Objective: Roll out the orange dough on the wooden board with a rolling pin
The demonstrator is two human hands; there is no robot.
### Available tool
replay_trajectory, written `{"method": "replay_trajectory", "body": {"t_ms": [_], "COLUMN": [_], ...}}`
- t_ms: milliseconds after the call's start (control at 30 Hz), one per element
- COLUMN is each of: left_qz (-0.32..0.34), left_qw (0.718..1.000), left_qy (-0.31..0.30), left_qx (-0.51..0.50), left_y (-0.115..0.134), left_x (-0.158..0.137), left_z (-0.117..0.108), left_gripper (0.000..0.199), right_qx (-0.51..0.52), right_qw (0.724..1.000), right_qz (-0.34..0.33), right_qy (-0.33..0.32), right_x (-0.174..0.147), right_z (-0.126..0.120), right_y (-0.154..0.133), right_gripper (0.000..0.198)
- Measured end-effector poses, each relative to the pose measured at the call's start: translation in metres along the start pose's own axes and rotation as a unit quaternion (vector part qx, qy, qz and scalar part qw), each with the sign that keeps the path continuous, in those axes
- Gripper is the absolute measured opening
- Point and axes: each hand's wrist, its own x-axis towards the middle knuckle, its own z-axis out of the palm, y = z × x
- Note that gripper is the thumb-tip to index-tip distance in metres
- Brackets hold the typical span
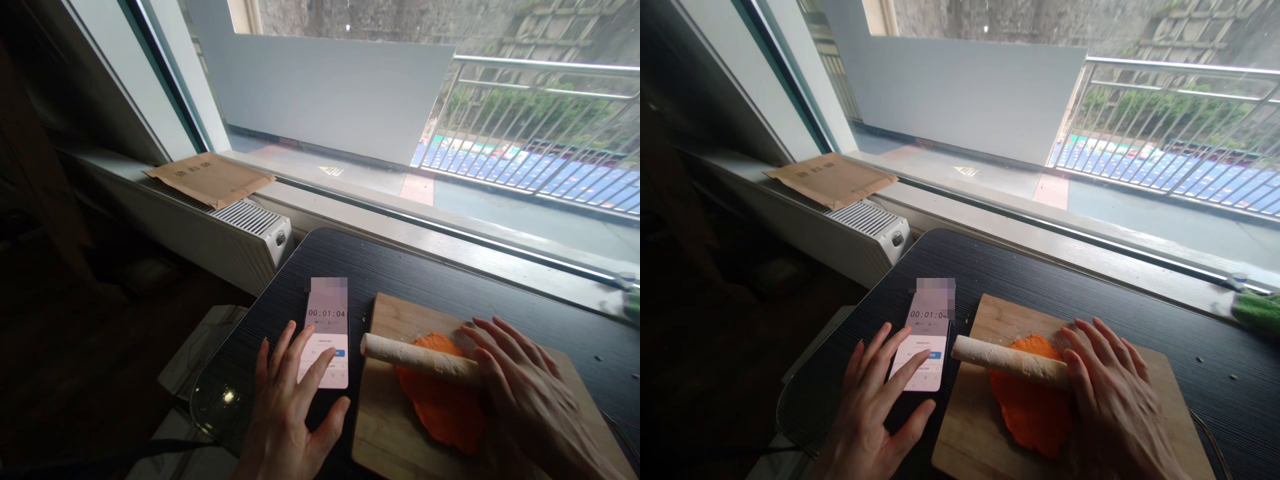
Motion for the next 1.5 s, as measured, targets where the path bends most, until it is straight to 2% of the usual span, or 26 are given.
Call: {"method": "replay_trajectory", "body": {"t_ms": [1200,1500], "left_qz": [0.014,0.013], "left_qw": [1.0,1.0], "left_qy": [0.0,0.0], "left_qx": [0.013,0.013], "left_y": [-0.0004,0.0014], "left_x": [-0.0002,-0.0011], "left_z": [0.0013,0.001], "left_gripper": [0.047,0.044], "right_qx": [0.004,0.002], "right_qw": [1.0,1.0], "right_qz": [0.005,0.029], "right_qy": [-0.002,-0.007], "right_x": [-0.0002,0.0008], "right_z": [-0.001,-0.0014], "right_y": [-0.0001,-0.0024], "right_gripper": [0.051,0.052]}}
